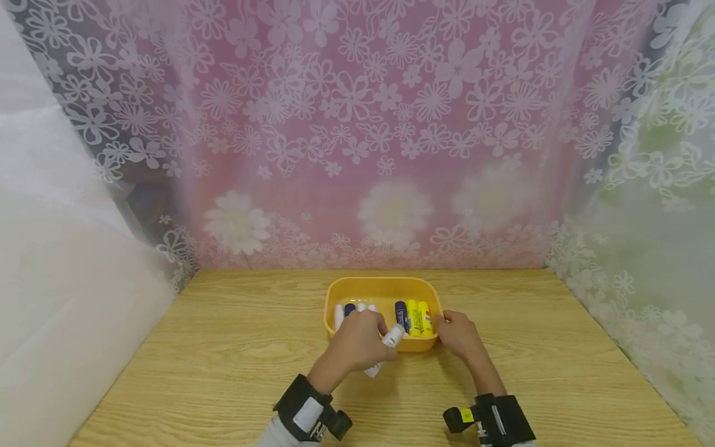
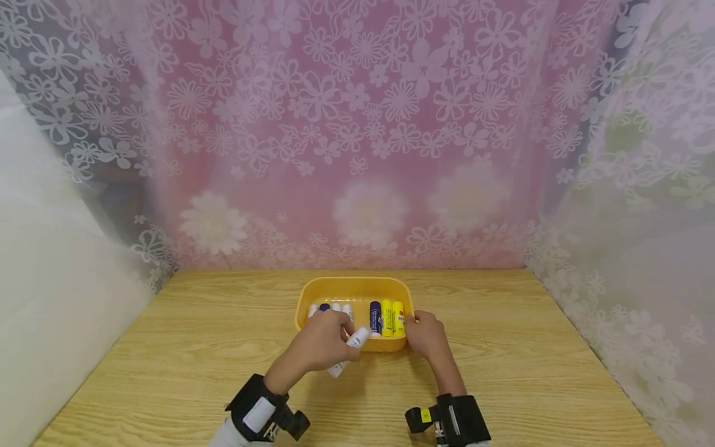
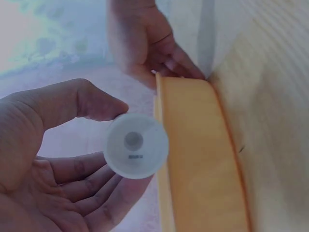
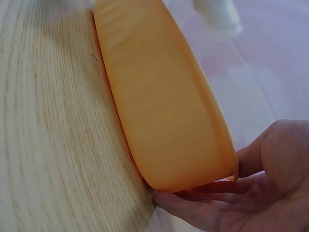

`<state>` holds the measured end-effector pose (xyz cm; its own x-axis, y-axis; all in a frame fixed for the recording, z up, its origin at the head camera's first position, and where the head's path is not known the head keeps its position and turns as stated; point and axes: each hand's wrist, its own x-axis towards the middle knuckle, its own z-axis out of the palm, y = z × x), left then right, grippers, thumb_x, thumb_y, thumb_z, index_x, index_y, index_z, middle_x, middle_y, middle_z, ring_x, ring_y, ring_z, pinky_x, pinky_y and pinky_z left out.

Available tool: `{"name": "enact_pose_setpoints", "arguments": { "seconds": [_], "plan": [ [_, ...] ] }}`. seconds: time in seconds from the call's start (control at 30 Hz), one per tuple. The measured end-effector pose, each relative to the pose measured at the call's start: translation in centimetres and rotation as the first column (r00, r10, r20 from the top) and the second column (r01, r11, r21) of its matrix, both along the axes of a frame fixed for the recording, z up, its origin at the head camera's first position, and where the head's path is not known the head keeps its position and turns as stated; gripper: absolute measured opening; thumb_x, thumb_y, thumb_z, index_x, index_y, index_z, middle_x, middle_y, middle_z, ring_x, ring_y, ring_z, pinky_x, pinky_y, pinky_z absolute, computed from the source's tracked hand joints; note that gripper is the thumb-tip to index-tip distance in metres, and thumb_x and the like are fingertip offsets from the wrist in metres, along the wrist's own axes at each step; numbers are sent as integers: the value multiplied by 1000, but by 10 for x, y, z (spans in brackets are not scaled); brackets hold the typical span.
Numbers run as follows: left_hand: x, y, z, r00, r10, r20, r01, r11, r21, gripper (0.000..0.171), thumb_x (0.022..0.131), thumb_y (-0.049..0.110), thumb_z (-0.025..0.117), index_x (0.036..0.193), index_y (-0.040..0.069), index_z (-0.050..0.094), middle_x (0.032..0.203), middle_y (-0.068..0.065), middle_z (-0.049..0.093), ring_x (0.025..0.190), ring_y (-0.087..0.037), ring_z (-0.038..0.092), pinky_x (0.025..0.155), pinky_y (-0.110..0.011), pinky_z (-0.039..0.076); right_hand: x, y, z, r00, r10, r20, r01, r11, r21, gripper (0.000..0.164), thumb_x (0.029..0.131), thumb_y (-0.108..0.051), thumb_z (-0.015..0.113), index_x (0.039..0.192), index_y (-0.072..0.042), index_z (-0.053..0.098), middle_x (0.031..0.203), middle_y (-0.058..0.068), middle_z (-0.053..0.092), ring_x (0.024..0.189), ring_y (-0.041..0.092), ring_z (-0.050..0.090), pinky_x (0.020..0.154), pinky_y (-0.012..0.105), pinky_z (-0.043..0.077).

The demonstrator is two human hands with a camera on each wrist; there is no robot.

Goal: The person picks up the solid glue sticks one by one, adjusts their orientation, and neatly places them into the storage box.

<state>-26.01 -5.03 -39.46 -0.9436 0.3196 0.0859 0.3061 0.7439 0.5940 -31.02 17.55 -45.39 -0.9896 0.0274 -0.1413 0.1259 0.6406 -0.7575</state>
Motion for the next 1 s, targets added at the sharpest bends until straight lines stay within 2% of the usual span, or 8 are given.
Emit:
{"name": "enact_pose_setpoints", "arguments": {
  "seconds": [0.27, 0.4, 0.6, 0.77, 0.9, 1.0],
  "plan": [
    [-21, -7, 42, 1000, 24, 1, -24, 1000, -12, 28, 79, 19, 84, 97, 2, 72, 78, -3, 66, 54, -12, 60, 47, -23, 51, -1, 2, 3, 1000, -4, 11, 4, 1000, 12, 43, 107, -23, 40, 132, 7, 59, 96, 12, 62, 86, 22, 57, 68, 29, 44],
    [-33, -9, 56, 999, 33, -33, -34, 999, -29, 26, 80, 20, 84, 96, 3, 72, 77, -4, 65, 55, -14, 58, 49, -24, 49, 0, 2, 3, 1000, 0, 12, 0, 1000, 4, 43, 107, -23, 40, 132, 8, 58, 97, 13, 64, 86, 23, 58, 67, 29, 46],
    [-49, -6, 59, 999, 38, -15, -37, 999, 20, 18, 81, 20, 82, 80, 6, 71, 65, -2, 62, 50, -13, 54, 47, -23, 46, 0, 2, 1, 1000, -8, 4, 8, 1000, 3, 42, 106, -22, 41, 129, 8, 60, 98, 13, 65, 86, 23, 59, 68, 29, 46],
    [-65, -6, 58, 999, 39, -34, -40, 998, -39, 27, 82, 18, 82, 66, 9, 63, 56, 0, 52, 47, -13, 48, 46, -23, 41, 0, -1, -1, 1000, -5, 5, 5, 1000, -10, 42, 106, -22, 42, 131, 7, 59, 101, 14, 67, 88, 22, 60, 71, 30, 48],
    [-82, -5, 61, 997, 66, -29, -68, 995, -71, 29, 82, 17, 82, 66, 8, 60, 57, -1, 51, 49, -14, 50, 48, -23, 43, -1, -2, -1, 1000, -9, 4, 10, 1000, -8, 43, 107, -22, 41, 133, 8, 58, 105, 16, 68, 89, 22, 61, 71, 31, 50],
    [-92, -4, 63, 995, 102, 8, -102, 993, -53, 23, 82, 14, 82, 72, 4, 65, 63, -5, 58, 53, -17, 55, 52, -24, 50, 0, -2, 0, 1000, -12, 2, 12, 1000, -8, 43, 107, -22, 41, 133, 8, 58, 105, 16, 68, 89, 23, 62, 71, 31, 51]
  ]
}}
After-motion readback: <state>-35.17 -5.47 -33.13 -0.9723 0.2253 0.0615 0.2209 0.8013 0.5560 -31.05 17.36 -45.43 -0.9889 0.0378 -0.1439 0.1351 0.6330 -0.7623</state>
